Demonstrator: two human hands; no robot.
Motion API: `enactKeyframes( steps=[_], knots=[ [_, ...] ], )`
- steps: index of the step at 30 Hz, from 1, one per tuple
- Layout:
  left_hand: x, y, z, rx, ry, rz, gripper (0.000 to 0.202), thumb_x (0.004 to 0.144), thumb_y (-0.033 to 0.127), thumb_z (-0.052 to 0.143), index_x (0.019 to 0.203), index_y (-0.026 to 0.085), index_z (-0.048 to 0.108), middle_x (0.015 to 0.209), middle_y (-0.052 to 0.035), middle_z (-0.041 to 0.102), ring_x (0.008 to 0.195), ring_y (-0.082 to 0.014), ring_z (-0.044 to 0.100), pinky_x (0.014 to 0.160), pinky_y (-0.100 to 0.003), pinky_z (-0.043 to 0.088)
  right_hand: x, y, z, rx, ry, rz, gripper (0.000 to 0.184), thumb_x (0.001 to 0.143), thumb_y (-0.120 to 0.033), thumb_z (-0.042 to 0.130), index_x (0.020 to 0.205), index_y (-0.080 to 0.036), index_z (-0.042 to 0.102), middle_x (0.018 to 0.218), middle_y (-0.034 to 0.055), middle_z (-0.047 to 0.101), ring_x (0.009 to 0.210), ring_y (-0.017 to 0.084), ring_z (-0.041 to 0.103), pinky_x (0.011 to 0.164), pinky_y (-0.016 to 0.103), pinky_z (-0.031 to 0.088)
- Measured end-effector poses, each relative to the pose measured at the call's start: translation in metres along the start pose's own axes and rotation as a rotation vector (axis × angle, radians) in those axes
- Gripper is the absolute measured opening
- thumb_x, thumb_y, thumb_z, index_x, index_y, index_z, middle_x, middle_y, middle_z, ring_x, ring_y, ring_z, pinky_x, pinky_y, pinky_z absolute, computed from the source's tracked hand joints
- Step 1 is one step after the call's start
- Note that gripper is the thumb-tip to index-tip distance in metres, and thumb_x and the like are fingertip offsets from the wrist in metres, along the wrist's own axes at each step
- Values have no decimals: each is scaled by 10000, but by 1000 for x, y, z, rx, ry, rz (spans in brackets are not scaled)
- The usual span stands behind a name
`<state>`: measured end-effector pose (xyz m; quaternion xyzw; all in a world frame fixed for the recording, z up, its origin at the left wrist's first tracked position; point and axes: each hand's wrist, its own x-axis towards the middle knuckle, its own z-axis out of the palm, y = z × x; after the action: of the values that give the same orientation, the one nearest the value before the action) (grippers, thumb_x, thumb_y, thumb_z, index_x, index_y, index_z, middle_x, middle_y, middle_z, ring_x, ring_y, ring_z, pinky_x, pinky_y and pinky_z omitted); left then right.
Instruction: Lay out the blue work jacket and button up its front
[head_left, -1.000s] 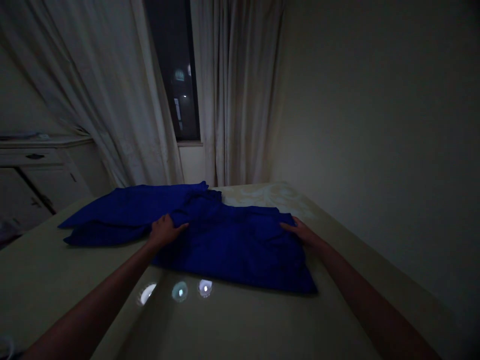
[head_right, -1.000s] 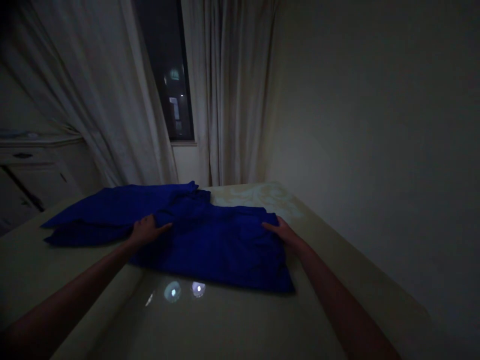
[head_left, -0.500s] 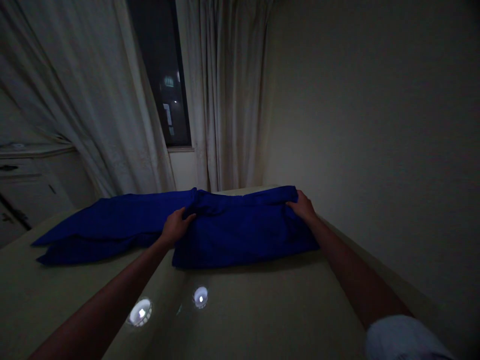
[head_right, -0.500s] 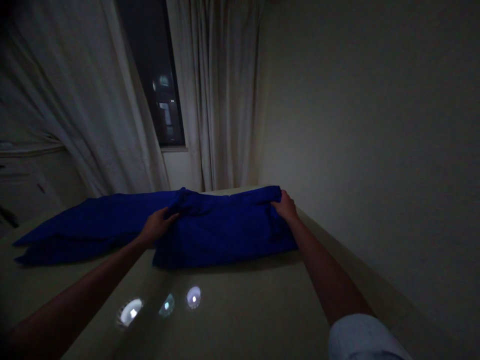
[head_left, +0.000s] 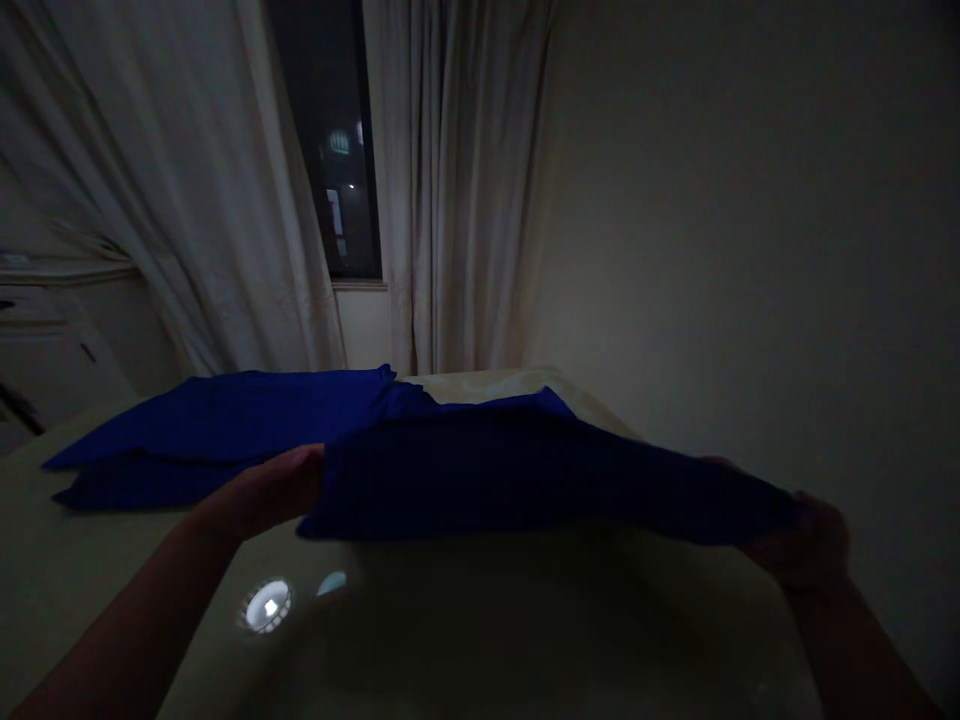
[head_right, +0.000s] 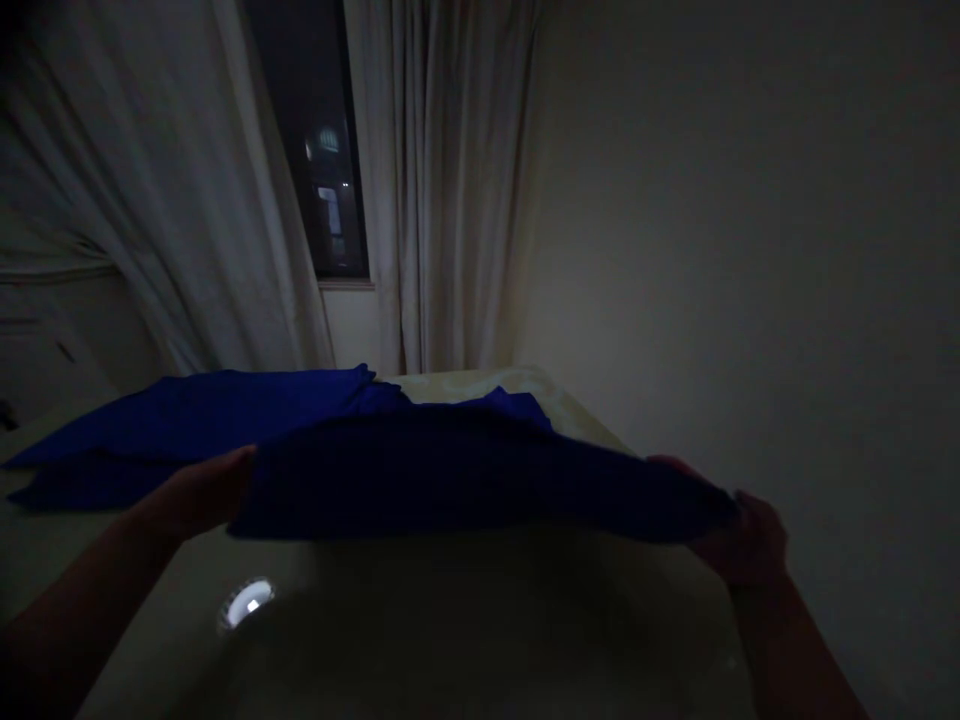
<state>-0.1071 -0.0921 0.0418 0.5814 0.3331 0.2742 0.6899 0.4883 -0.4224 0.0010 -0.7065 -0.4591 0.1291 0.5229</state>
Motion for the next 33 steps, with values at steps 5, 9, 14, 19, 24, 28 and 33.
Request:
enactKeyframes(
  steps=[5,9,14,19,24,28,33],
  knots=[
    [32,-10,21,394,-125,-23,533,782,648,766,1067,198,772,1071,-137,791,958,-309,742,829,-395,584,14,-21,6,262,-185,186,693,824,-829,565,1227,-300,760,1281,227,744,1075,381,744,973,569,532],
    [86,-45,73,808,-59,215,385,887,540,645,985,186,758,1010,-124,779,944,-298,729,868,-401,558,52,-39,100,-22,-292,50,532,817,-683,738,1108,-239,769,1117,136,789,1035,336,723,989,515,548],
    [118,-85,130,1267,-12,356,413,909,379,686,1275,189,717,1280,-161,705,1185,-345,656,1018,-450,507,86,-41,212,-653,-415,-280,546,869,-485,794,1331,-210,701,1368,148,688,1252,326,646,1089,452,482],
    [116,-100,140,1425,-69,315,286,1011,283,509,1145,235,756,1208,-135,710,1140,-323,664,965,-448,533,93,-36,247,-941,-462,-365,221,1010,-228,601,1140,-185,775,1170,156,745,1118,323,671,975,432,494],
    [118,-86,158,1300,14,530,804,895,287,688,1630,196,374,1600,-170,503,1449,-345,494,1181,-478,432,88,-72,265,-988,-336,-542,360,1053,-145,435,1232,-187,746,1302,188,689,1246,349,562,1053,482,406],
    [134,-66,175,1085,63,626,854,906,138,546,1694,228,229,1613,-130,512,1412,-274,552,1170,-431,454,79,-118,292,-880,-289,-770,323,1092,-258,466,1283,-227,724,1288,141,706,1227,311,573,1078,454,401],
    [137,-47,115,836,321,477,659,852,115,480,1492,217,599,1329,-100,732,1174,-263,702,1050,-396,542,74,-94,277,-712,-264,-600,662,977,-583,679,1524,-230,556,1506,158,594,1381,345,528,1161,496,389]
  ],
)
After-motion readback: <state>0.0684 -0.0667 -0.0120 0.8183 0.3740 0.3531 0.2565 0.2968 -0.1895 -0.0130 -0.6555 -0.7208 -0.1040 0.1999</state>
